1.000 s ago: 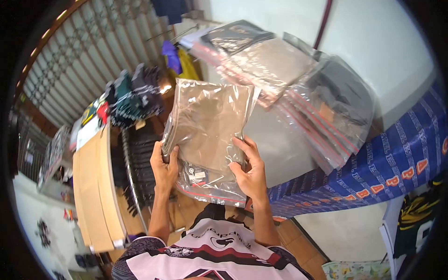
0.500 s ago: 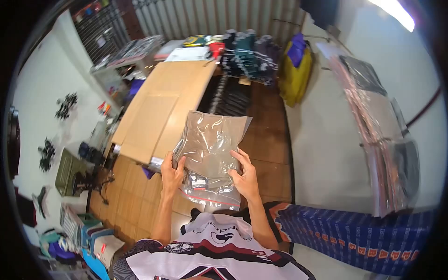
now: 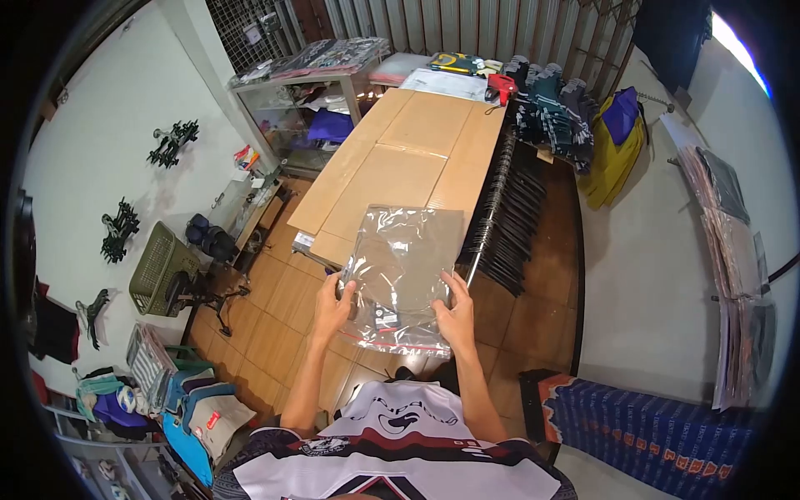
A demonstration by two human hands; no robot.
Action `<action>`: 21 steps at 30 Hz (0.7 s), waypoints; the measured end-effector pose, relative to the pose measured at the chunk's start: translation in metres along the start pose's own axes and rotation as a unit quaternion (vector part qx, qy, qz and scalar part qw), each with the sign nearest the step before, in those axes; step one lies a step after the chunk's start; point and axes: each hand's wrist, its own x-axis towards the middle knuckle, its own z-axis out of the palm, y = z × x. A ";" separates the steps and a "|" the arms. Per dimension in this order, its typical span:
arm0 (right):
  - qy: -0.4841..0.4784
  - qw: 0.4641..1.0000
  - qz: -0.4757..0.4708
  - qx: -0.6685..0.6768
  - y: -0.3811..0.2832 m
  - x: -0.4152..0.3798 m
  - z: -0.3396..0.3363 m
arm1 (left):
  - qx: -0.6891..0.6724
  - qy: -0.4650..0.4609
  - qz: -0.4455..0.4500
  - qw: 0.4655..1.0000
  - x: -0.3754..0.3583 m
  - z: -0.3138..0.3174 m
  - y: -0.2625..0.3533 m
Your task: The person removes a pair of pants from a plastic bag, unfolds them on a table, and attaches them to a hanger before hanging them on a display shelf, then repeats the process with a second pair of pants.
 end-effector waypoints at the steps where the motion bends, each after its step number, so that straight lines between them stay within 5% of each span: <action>1: 0.003 1.000 0.002 0.018 0.009 0.005 0.005 | 0.014 0.006 0.023 1.000 0.006 -0.001 -0.009; 9: 0.029 0.997 0.028 -0.059 0.027 0.059 0.027 | 0.044 -0.028 -0.048 0.997 0.077 -0.002 -0.046; 16: 0.066 0.989 -0.057 -0.116 0.085 0.122 0.048 | 0.116 -0.067 -0.089 0.987 0.148 0.010 -0.072; 21: 0.058 0.989 -0.039 -0.127 0.081 0.158 0.057 | 0.106 -0.041 -0.051 0.992 0.187 0.027 -0.100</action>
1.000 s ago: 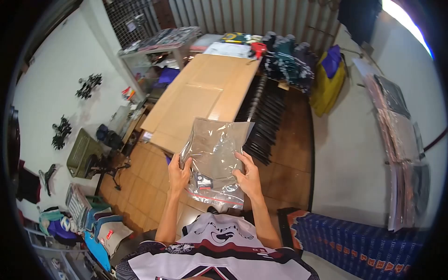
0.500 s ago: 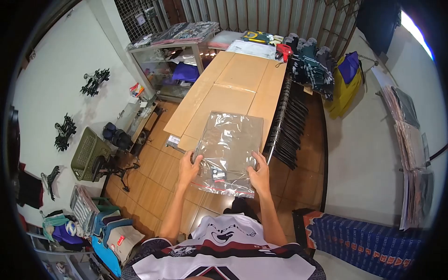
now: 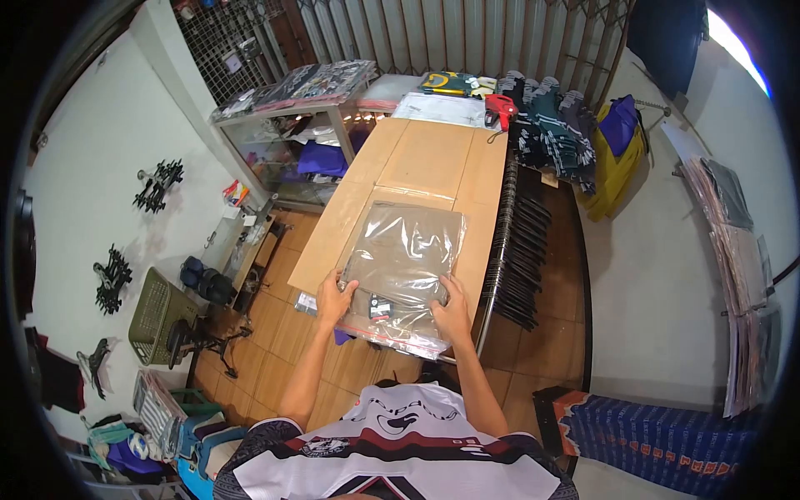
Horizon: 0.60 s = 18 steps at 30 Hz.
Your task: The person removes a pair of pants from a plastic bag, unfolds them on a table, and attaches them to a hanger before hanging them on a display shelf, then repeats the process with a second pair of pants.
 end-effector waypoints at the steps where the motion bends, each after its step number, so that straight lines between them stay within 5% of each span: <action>1: -0.001 1.000 0.007 -0.009 -0.007 0.006 0.001 | -0.010 0.002 0.008 1.000 0.007 0.001 -0.001; 18: 0.108 0.988 0.087 -0.067 -0.040 0.076 0.051 | -0.026 -0.057 0.083 0.995 0.137 0.019 -0.023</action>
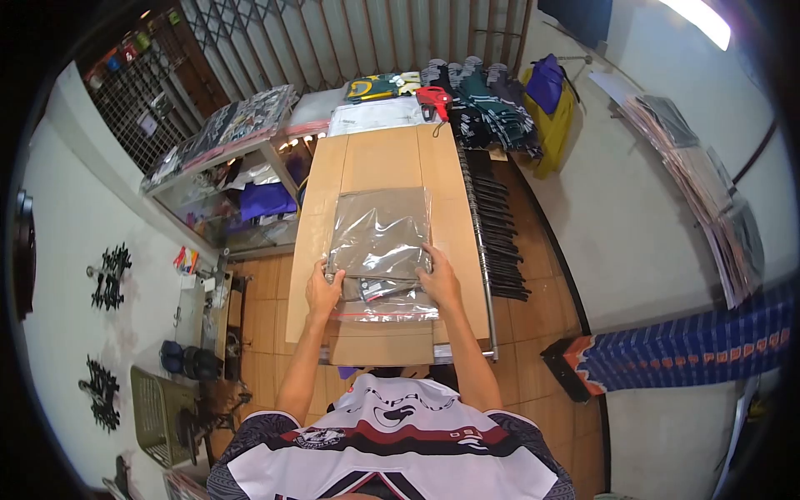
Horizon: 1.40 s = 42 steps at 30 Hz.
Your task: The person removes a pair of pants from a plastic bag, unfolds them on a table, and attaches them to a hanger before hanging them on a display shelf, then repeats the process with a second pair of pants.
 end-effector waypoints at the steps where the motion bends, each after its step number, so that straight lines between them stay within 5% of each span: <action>1: 0.016 1.000 0.017 0.009 -0.001 -0.002 0.003 | -0.001 -0.001 0.011 1.000 0.002 -0.001 -0.001; 5: 0.098 0.986 0.006 0.138 -0.002 -0.027 0.018 | -0.031 -0.020 0.038 0.999 -0.001 -0.010 -0.004; 9: 0.183 0.974 -0.133 -0.003 0.037 -0.060 0.036 | -0.105 -0.018 0.098 0.990 -0.008 -0.009 -0.022; 12: 0.210 0.978 0.019 0.000 0.024 -0.103 0.042 | -0.115 0.001 0.170 0.979 -0.022 -0.019 -0.020; 15: 0.265 0.936 0.161 0.169 -0.007 -0.133 0.054 | 0.022 0.015 0.231 0.973 -0.040 -0.043 0.005; 16: 0.281 0.928 0.124 0.211 0.000 -0.137 0.061 | 0.018 0.046 0.257 0.965 -0.046 -0.044 0.016; 20: 0.296 0.902 0.129 0.287 0.010 -0.143 0.070 | -0.173 -0.117 0.315 0.926 -0.055 -0.017 0.028; 24: 0.326 0.908 0.108 0.238 0.011 -0.137 0.074 | -0.249 -0.282 0.314 0.872 -0.070 0.010 0.054; 38: 0.377 0.908 0.090 0.160 0.006 -0.134 0.081 | -0.272 -0.275 0.350 0.853 -0.079 0.048 0.052; 42: 0.362 0.917 0.069 0.151 -0.004 -0.136 0.080 | -0.267 -0.301 0.296 0.866 -0.080 0.037 0.058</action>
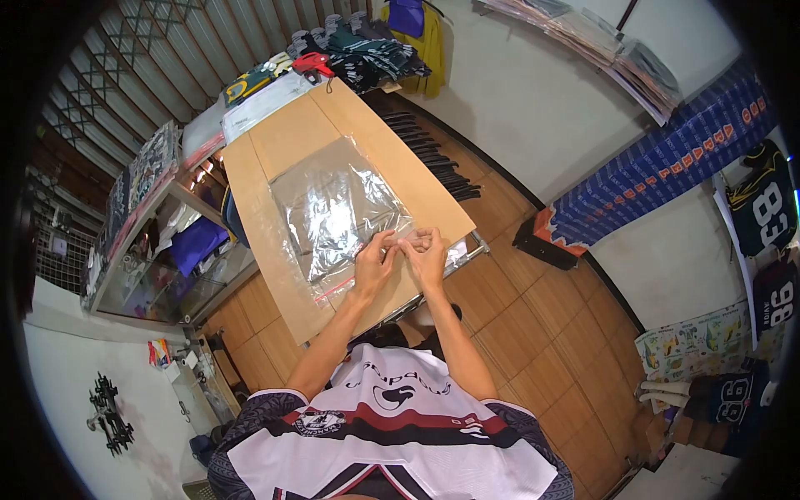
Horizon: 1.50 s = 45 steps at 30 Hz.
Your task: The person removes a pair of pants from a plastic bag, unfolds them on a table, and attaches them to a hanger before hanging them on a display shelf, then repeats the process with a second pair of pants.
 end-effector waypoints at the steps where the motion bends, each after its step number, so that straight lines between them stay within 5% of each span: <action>1: -0.007 1.000 -0.016 -0.005 -0.002 -0.001 0.000 | -0.003 -0.002 -0.007 1.000 0.000 -0.001 0.001; 20: -0.044 0.999 -0.014 -0.018 0.005 -0.001 -0.008 | 0.048 0.015 0.094 0.994 -0.002 0.000 0.011; 45: 0.000 0.989 -0.068 -0.133 -0.002 -0.004 -0.005 | 0.075 0.038 0.083 0.993 0.007 0.012 0.011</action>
